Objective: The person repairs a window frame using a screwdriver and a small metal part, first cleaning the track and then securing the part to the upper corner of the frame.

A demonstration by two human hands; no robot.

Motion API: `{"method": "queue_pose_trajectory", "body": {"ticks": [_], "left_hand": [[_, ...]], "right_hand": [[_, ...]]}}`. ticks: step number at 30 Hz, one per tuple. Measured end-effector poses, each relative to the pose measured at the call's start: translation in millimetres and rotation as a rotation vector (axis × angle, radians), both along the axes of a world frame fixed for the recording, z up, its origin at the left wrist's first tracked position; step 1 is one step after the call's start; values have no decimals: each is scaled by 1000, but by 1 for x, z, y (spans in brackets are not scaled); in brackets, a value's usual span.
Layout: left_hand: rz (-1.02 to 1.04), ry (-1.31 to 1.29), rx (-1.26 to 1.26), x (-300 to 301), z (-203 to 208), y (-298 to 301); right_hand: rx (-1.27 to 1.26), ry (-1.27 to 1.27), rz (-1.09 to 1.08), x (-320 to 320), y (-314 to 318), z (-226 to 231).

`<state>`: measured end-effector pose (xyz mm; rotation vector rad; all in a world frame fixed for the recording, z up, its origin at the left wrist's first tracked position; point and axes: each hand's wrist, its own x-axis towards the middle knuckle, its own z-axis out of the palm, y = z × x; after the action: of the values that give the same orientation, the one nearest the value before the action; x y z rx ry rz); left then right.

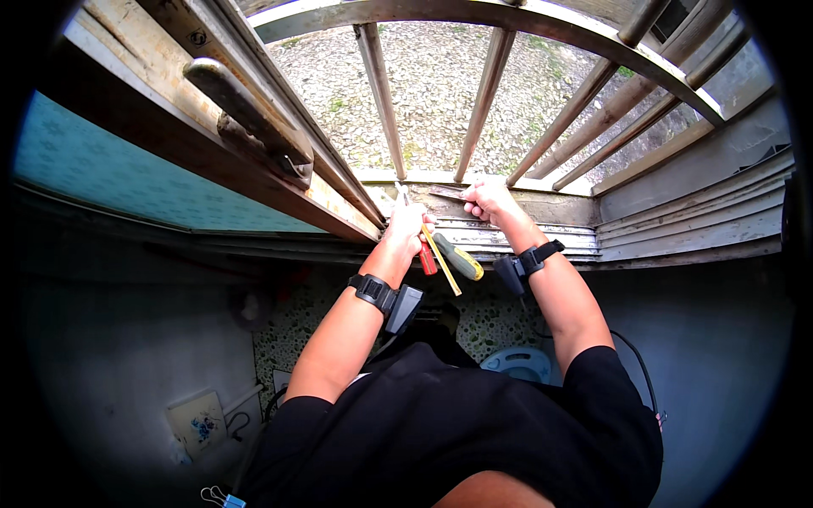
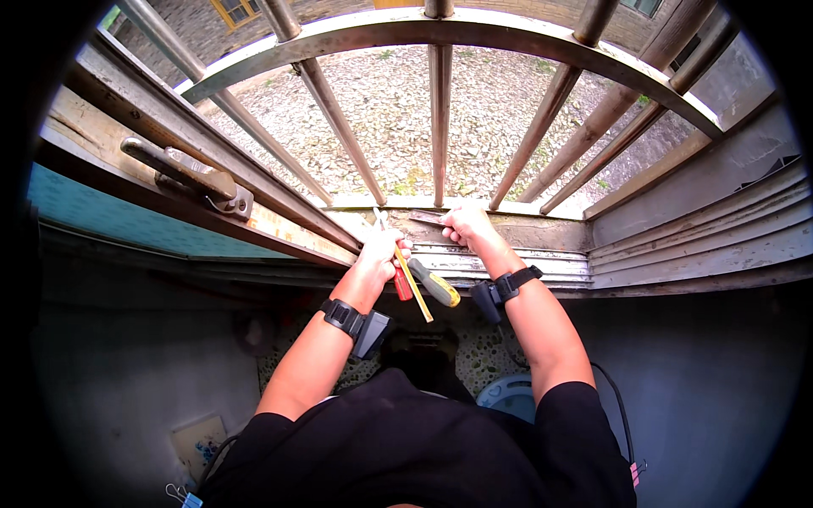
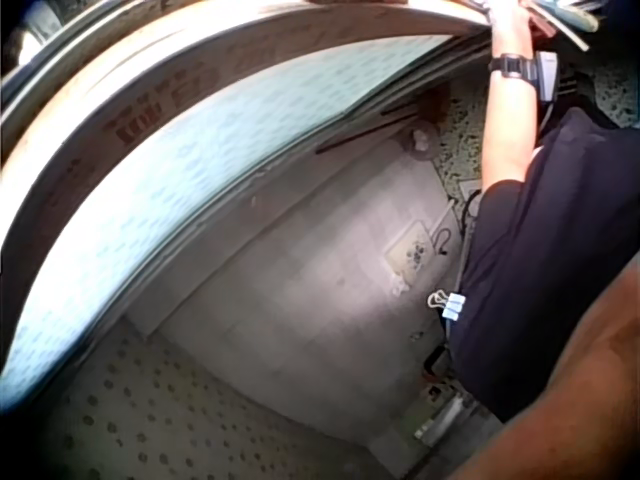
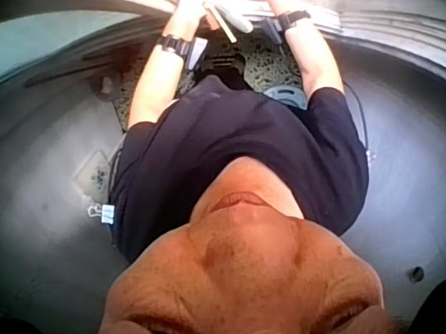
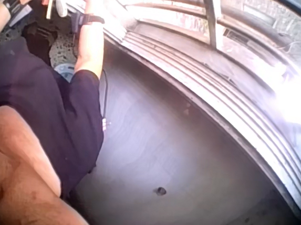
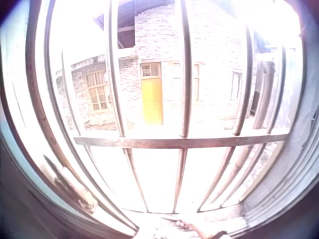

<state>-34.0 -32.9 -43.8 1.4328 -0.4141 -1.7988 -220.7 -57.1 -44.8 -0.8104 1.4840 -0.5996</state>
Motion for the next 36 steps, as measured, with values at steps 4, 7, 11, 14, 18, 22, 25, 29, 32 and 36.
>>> {"method": "queue_pose_trajectory", "body": {"ticks": [4, 7, 11, 14, 18, 22, 25, 29, 32, 36], "left_hand": [[-16, 10, 22, 1, -3, -2], [-34, 17, 14, 0, -3, -3], [-68, -1, 49, -1, 0, -5], [-90, 23, 89, 0, -1, -7], [-158, 7, 64, 5, 2, 0], [-246, 95, 95, 23, -11, 7], [-119, 16, 74, 18, 25, 20], [-250, -35, 64, 25, 20, 27], [-223, -34, 79, 22, 16, 31], [-230, -84, 89, 18, 21, 32]], "right_hand": [[42, -33, 24, 1, 0, 4], [124, -94, 31, -2, -3, 7], [114, -136, 33, 8, -7, 6], [12, -87, 57, 18, -10, 6], [-18, -71, 107, 9, -7, 8], [-7, -26, 119, -20, -1, 17], [2, 79, 199, -41, 2, 18], [26, 122, 228, -49, 4, 21], [13, 61, 243, -41, 3, 21], [-46, 90, 290, -12, 3, 10]]}}
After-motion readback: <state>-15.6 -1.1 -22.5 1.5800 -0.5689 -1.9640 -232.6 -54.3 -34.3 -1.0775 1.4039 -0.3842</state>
